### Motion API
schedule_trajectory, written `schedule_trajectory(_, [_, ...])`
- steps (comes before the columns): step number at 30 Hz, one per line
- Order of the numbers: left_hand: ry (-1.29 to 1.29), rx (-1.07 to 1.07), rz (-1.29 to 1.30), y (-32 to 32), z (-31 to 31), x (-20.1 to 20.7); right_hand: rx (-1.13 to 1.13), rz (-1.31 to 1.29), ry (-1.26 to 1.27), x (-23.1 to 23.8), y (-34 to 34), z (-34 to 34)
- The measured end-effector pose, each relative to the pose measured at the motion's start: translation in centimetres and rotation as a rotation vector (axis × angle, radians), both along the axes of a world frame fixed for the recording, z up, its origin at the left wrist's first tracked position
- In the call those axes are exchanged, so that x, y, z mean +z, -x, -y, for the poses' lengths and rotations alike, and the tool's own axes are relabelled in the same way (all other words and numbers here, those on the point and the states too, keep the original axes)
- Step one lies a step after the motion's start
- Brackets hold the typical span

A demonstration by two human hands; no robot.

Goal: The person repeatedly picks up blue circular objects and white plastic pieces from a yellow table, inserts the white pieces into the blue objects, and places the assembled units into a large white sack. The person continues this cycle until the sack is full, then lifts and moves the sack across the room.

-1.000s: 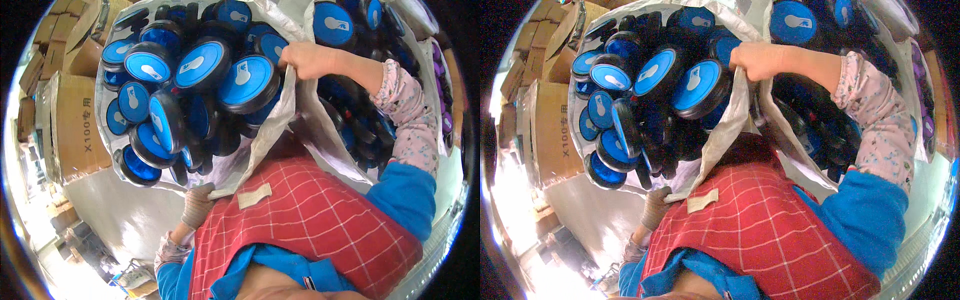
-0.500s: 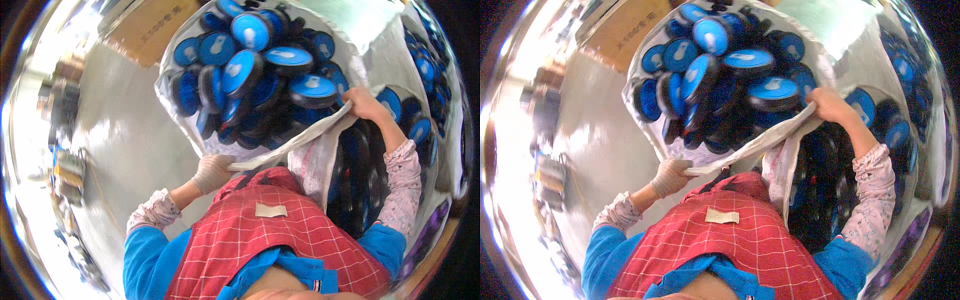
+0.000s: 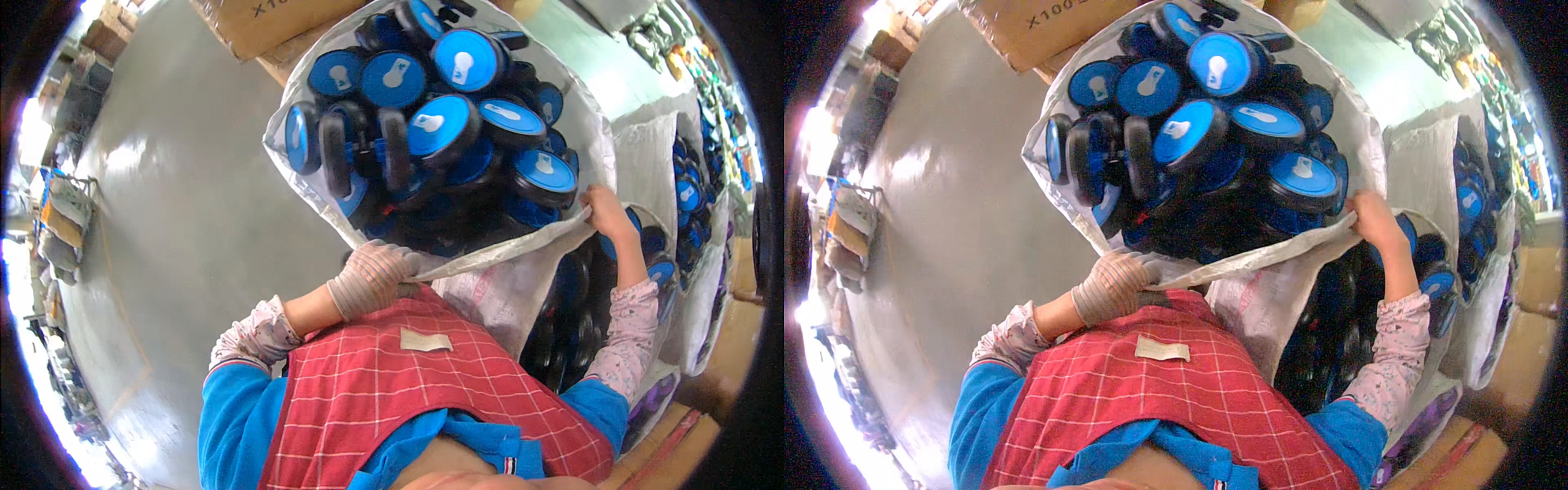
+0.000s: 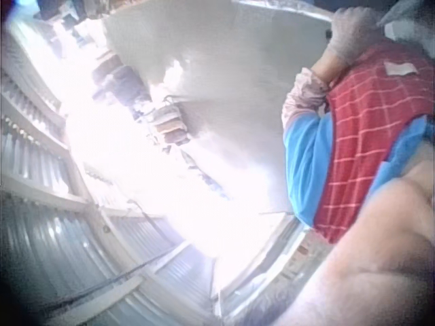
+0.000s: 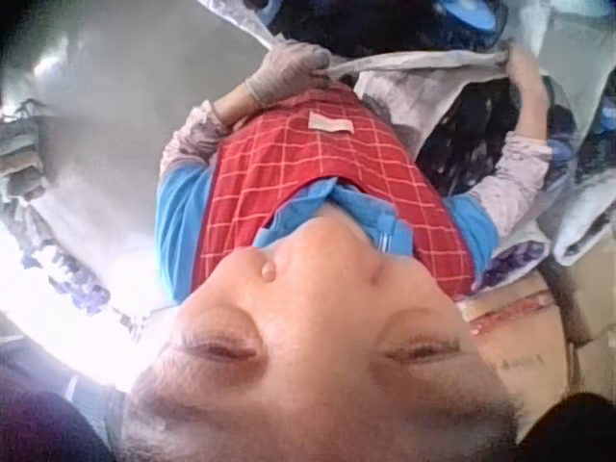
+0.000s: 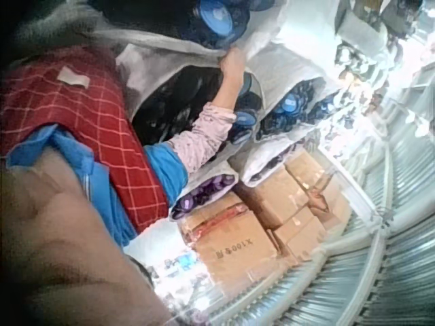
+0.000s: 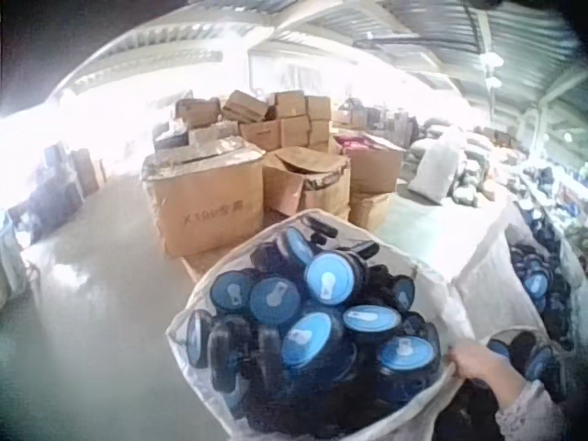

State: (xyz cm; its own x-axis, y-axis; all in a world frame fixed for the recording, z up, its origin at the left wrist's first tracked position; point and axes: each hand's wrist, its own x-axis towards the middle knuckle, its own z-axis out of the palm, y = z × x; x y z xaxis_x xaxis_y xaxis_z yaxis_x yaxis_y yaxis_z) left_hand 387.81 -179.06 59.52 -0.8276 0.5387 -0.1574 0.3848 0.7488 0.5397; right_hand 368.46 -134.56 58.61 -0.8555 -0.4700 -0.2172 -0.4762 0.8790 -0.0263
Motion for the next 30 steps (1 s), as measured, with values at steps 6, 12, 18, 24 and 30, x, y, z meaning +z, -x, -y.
schedule_trajectory(6, [-0.76,-0.147,-0.374,-1.2,9.8,1.1,-0.161,-0.062,-0.271,4.2,-1.3,4.5])
schedule_trajectory(12, [-0.567,-0.064,-0.083,-4.7,25.5,-2.1,-0.499,-0.282,0.165,10.8,-3.6,16.8])
schedule_trajectory(18, [-0.532,0.022,0.085,-5.4,34.2,-4.2,-0.177,-0.271,0.232,12.1,-1.1,43.8])
schedule_trajectory(24, [-0.524,0.074,0.181,-0.8,41.4,-4.9,0.041,-0.274,0.196,10.7,3.6,53.4])
schedule_trajectory(30, [-0.463,0.063,0.144,8.6,46.9,-3.4,0.098,-0.092,0.264,10.6,9.8,58.5])
